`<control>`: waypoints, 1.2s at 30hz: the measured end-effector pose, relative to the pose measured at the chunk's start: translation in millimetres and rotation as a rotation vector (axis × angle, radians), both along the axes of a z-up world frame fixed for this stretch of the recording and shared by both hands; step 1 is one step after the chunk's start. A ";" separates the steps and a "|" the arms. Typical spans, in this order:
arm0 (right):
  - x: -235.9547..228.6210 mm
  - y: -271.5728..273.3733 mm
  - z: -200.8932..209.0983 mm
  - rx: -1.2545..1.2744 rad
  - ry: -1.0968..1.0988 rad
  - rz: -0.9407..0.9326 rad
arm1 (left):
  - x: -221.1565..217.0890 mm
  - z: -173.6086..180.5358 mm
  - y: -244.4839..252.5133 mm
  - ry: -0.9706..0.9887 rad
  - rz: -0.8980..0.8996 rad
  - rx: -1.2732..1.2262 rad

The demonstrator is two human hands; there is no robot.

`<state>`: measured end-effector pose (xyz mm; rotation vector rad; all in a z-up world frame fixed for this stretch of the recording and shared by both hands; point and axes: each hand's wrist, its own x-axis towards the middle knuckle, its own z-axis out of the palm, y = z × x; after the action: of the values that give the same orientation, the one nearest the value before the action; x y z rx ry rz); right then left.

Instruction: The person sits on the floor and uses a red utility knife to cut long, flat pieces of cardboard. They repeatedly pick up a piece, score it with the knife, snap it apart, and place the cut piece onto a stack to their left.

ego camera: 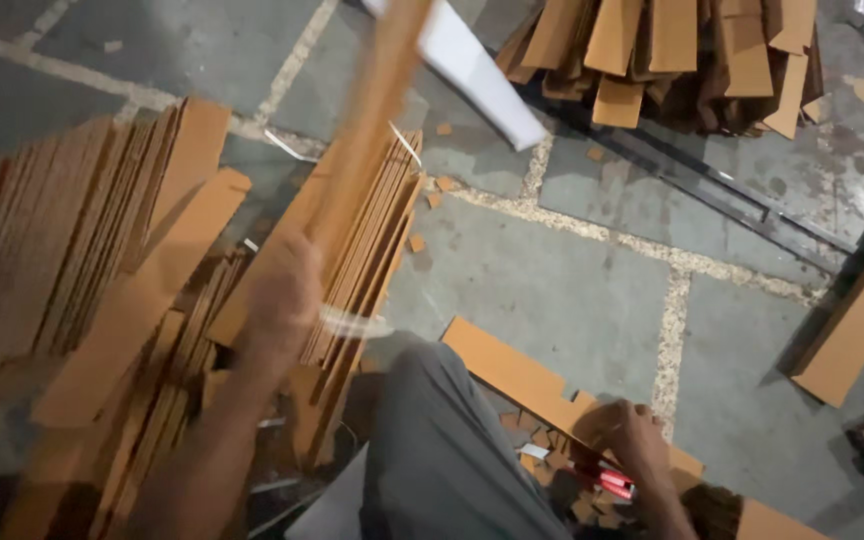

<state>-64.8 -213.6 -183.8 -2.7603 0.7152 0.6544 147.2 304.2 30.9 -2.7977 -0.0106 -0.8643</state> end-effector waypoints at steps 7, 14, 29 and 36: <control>-13.1 -22.2 -34.3 0.057 -0.260 0.168 | 27.7 -91.5 -4.7 0.559 -0.223 -0.372; -9.0 -8.5 -16.2 -0.017 -0.171 0.226 | 6.2 31.4 -33.6 0.266 -0.365 -0.667; -21.1 9.2 -14.2 0.032 -0.087 0.068 | 27.8 -100.9 18.1 0.485 -0.050 -0.275; -19.5 2.7 -15.0 0.040 -0.233 0.091 | 13.8 -146.4 -2.4 0.717 0.045 -0.458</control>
<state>-84.3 -210.9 -198.8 -2.7825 0.5239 0.3499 161.0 301.8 -115.4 -3.3422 -0.1766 0.2233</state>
